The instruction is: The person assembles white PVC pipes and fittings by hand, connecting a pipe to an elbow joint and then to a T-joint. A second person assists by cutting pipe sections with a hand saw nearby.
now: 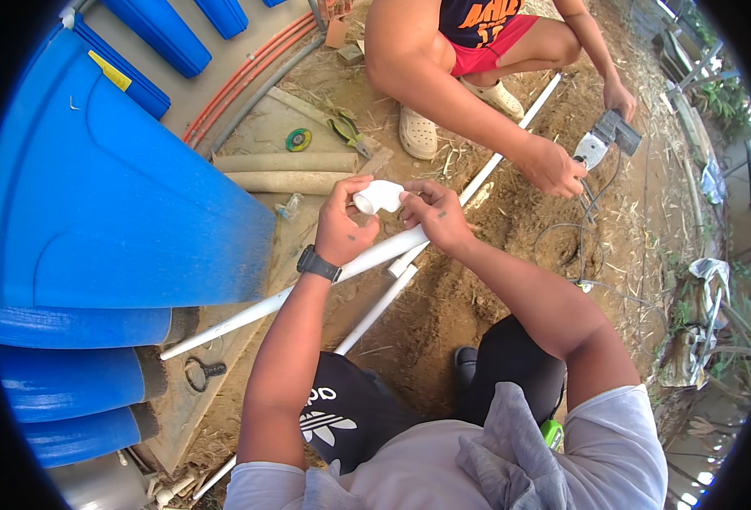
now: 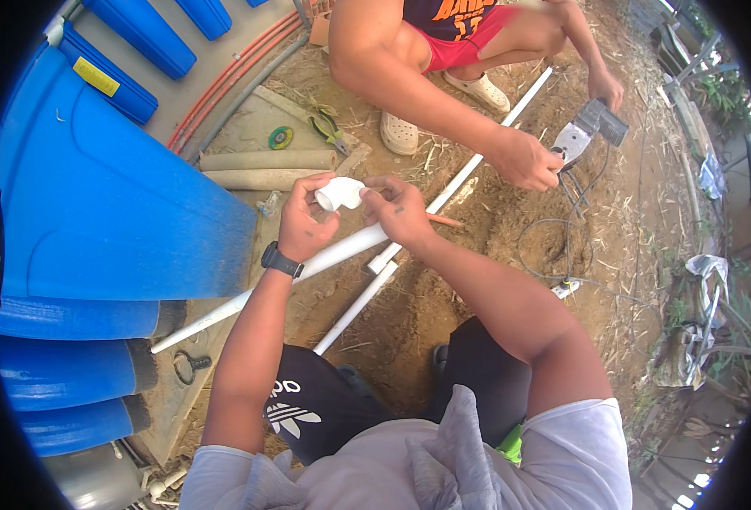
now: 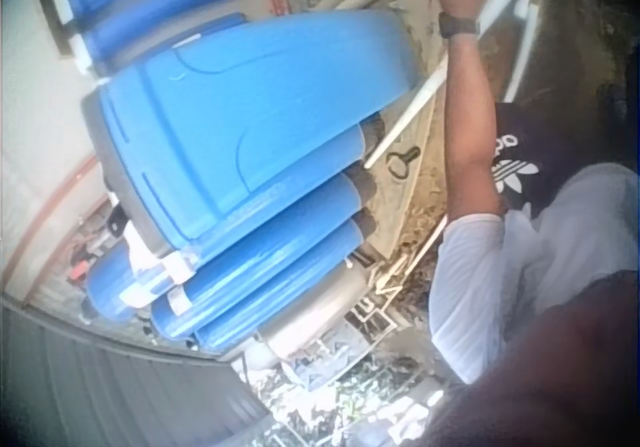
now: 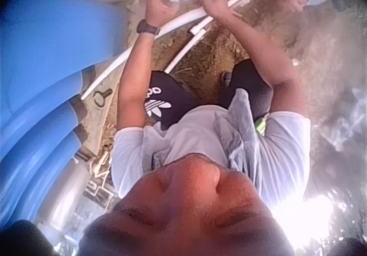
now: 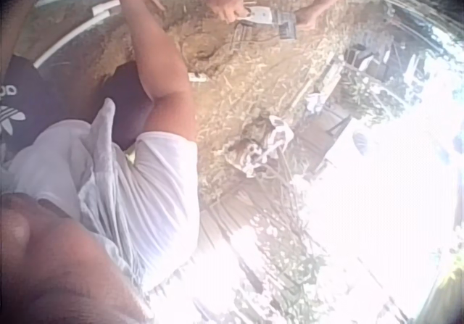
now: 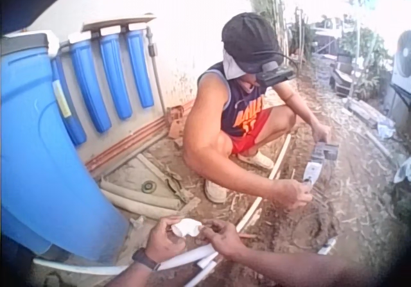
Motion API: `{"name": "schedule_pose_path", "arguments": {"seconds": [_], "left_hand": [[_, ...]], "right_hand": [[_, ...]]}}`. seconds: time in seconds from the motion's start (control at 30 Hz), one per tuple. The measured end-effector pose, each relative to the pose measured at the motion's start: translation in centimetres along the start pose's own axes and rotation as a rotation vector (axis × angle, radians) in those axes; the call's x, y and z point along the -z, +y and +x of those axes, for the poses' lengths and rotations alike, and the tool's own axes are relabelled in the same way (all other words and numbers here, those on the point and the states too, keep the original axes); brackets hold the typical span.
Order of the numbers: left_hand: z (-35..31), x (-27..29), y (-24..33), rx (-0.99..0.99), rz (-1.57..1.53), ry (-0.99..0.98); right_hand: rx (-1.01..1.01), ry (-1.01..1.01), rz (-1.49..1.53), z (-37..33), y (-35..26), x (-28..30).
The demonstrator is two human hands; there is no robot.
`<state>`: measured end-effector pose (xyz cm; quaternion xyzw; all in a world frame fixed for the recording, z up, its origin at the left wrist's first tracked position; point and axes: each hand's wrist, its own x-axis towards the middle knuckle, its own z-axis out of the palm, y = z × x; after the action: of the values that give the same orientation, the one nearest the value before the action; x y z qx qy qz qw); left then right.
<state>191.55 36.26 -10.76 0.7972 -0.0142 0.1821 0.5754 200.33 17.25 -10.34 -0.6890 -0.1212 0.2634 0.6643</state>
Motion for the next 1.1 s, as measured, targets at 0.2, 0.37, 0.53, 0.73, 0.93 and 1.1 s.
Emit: {"name": "schedule_pose_path", "arguments": {"seconds": [0.2,0.37,0.53,0.73,0.93,1.1], "left_hand": [[0.1,-1.3,1.5,-0.154,0.173,-0.051],[0.3,-0.9,1.4,-0.076,0.088,-0.078],[0.9,-1.2,2.7,-0.024,0.023,-0.054],[1.3,-1.8,2.0,0.043,0.018,-0.069],[0.5,-1.3,1.6,-0.061,0.150,-0.082],[0.0,-2.1,0.3,-0.203,0.234,-0.024]], "right_hand": [[0.004,0.004,-0.094,0.2,0.7,0.3],[0.134,-0.004,-0.212,0.9,2.8,0.5],[0.057,-0.007,-0.112,-0.1,1.6,0.2],[-0.031,0.007,-0.096,-0.6,1.1,0.7],[0.018,0.036,-0.124,0.0,1.1,0.9],[-0.017,0.042,0.010,1.1,3.4,1.3]]}}
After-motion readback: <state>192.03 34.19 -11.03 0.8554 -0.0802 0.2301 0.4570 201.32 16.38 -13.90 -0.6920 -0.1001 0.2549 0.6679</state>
